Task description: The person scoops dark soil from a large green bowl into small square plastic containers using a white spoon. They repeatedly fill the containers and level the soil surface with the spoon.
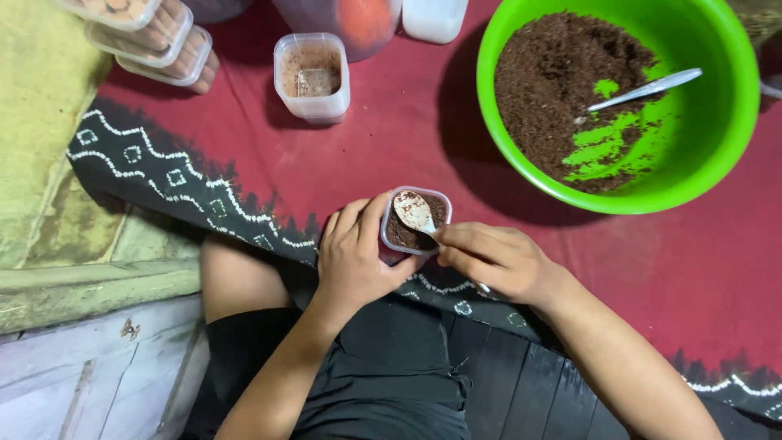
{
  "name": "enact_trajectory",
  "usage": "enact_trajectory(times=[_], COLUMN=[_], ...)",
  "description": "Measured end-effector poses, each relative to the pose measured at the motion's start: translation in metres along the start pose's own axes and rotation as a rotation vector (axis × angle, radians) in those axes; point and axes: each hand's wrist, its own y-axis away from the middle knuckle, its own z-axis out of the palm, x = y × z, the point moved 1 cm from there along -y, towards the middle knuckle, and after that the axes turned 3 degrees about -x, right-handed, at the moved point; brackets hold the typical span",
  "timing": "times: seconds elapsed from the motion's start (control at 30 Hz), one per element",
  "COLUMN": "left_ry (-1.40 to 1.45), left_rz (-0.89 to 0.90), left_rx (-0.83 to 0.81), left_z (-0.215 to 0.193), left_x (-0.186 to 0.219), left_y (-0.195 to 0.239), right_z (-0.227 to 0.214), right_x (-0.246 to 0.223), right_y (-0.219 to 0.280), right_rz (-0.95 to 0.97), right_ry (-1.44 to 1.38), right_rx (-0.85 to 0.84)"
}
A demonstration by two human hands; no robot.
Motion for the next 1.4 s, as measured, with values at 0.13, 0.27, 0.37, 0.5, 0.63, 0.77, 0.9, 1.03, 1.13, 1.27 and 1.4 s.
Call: enact_trajectory(times=[0.13,0.27,0.37,0.5,0.63,0.77,0.9,1.03,1.13,1.27,1.4], left_ry=[-0.027,-0.009,-0.012,-0.013,-0.031,-0.021,-0.025,-0.016,-0.024,-0.025,0.005], left_rz=[0.022,0.019,0.018,0.022,0.006,-0.004,0.007,-0.006,0.001,-0.015,-0.055], left_rx=[0.017,-0.001,0.002,0.007,0.012,0.03,0.009,0.018,-0.019,-0.076,-0.103], left_z=[-0.001,0.0,0.003,0.008,0.009,0.007,0.004,0.003,0.0,-0.007,-0.015], left_x=[-0.001,-0.003,-0.005,-0.014,-0.01,-0.003,-0.004,-0.004,-0.001,0.005,0.019], left_y=[0.0,0.002,0.003,0.008,0.007,0.005,0.003,0.004,0.001,-0.007,-0.019], right_z=[-0.008,-0.008,-0.009,-0.007,-0.003,-0.003,-0.007,-0.009,-0.011,-0.013,-0.012], right_x=[-0.004,-0.004,-0.004,-0.002,0.004,0.006,0.004,0.0,0.0,0.001,0.001], right_y=[-0.013,-0.007,-0.006,-0.004,0.005,0.003,-0.004,-0.013,-0.017,-0.018,-0.024], right_rz=[-0.007,0.009,0.007,0.02,0.02,0.017,0.008,0.001,-0.011,0.039,0.051], right_ry=[-0.01,-0.003,-0.003,-0.004,0.0,-0.017,-0.057,-0.03,0.01,0.011,0.022], right_rx=[0.023,0.026,0.036,-0.014,-0.037,-0.051,-0.086,-0.05,-0.026,0.004,0.045])
